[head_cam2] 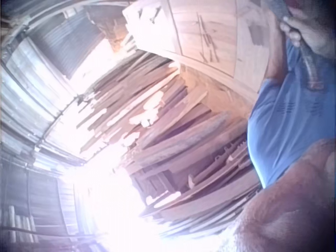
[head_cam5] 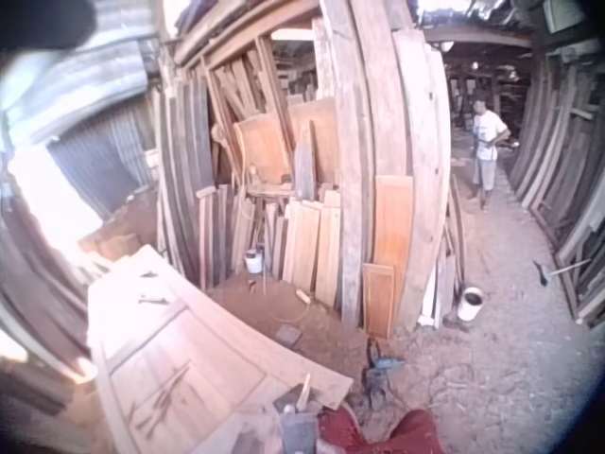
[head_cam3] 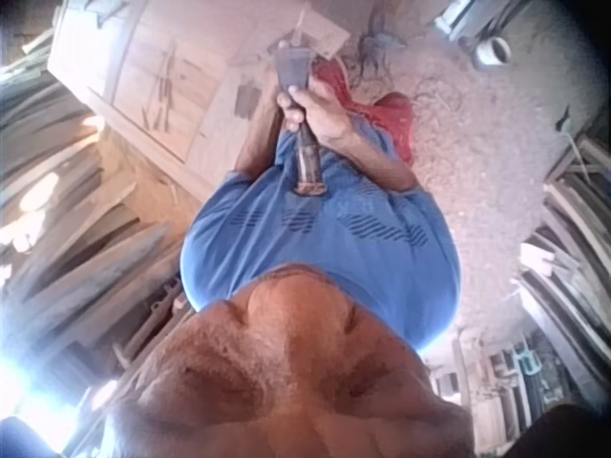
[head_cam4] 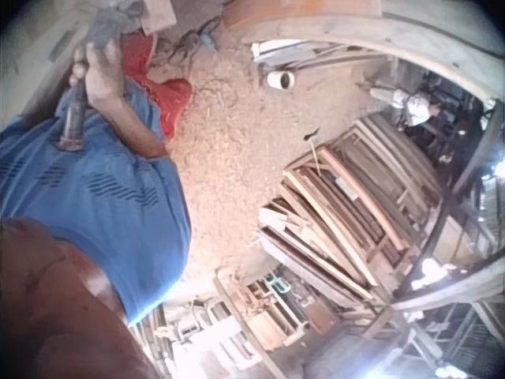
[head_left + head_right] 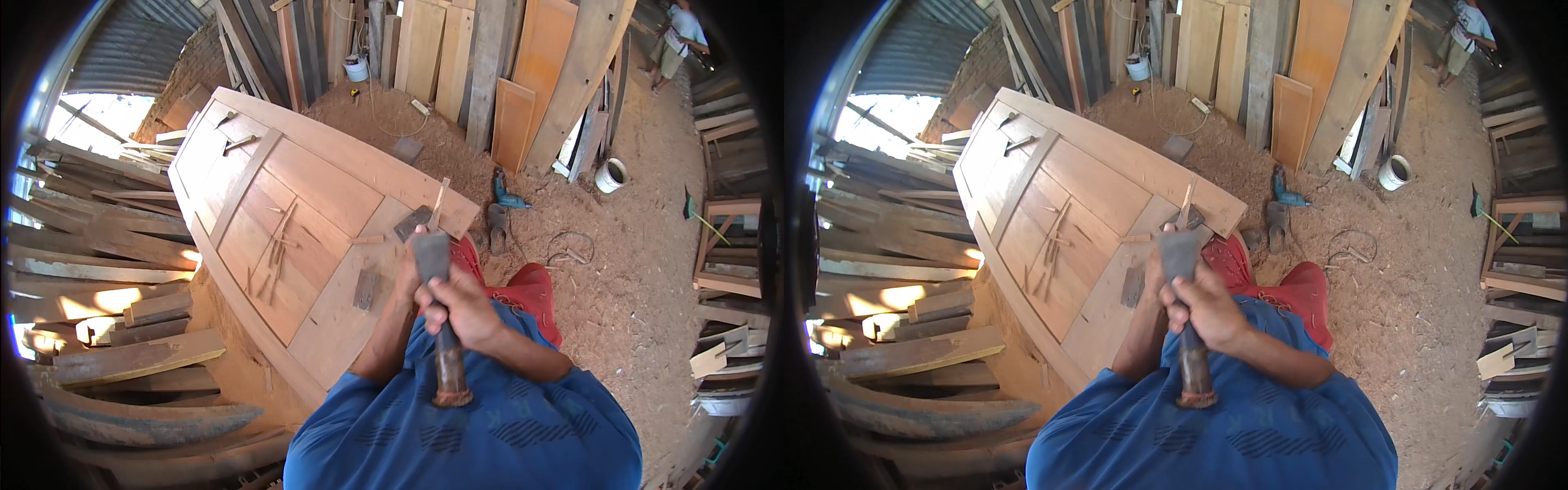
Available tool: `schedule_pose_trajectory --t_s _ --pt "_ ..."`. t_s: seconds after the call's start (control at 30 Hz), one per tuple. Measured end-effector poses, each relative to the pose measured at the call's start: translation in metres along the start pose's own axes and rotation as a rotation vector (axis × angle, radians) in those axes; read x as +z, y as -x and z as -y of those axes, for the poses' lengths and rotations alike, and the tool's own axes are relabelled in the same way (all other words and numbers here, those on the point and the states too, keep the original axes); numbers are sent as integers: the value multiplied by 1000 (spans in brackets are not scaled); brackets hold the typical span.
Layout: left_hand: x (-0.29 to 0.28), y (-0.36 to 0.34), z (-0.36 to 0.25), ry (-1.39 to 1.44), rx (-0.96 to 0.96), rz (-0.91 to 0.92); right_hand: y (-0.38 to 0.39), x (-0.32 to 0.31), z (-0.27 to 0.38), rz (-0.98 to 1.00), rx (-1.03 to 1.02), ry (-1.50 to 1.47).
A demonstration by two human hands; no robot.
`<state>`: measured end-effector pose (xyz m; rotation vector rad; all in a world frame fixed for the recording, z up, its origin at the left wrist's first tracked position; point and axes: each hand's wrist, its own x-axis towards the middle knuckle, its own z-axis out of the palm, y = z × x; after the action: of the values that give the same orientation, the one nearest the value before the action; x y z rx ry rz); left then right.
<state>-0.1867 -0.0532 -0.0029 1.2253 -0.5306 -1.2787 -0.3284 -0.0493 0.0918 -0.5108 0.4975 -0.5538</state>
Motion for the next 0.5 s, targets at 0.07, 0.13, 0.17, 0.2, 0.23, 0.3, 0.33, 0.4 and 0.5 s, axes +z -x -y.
schedule_pose_trajectory --t_s 0.07,0.13,0.17,0.2,0.23,0.3,0.33,0.4,0.5 --pt "-9 0 0 -165 34 -66 4 7 -3 31 50 7" --pt "-1 17 -14 -333 142 -51 10 11 4 81 7 21" --pt "9 32 -31 -396 207 10 13 12 7 70 18 33" --pt "6 35 -28 -325 191 33 16 13 9 59 29 46" --pt "5 38 -27 -251 177 58 18 13 10 46 38 62" --pt "13 45 -26 -223 199 54 22 12 9 6 -11 51" --pt "17 46 -27 -216 214 59 24 13 12 -13 -37 63" --pt "-1 74 -12 -311 218 291 32 5 21 -80 -221 95" --pt "-34 85 31 -164 97 352 50 -9 60 -173 -438 84"
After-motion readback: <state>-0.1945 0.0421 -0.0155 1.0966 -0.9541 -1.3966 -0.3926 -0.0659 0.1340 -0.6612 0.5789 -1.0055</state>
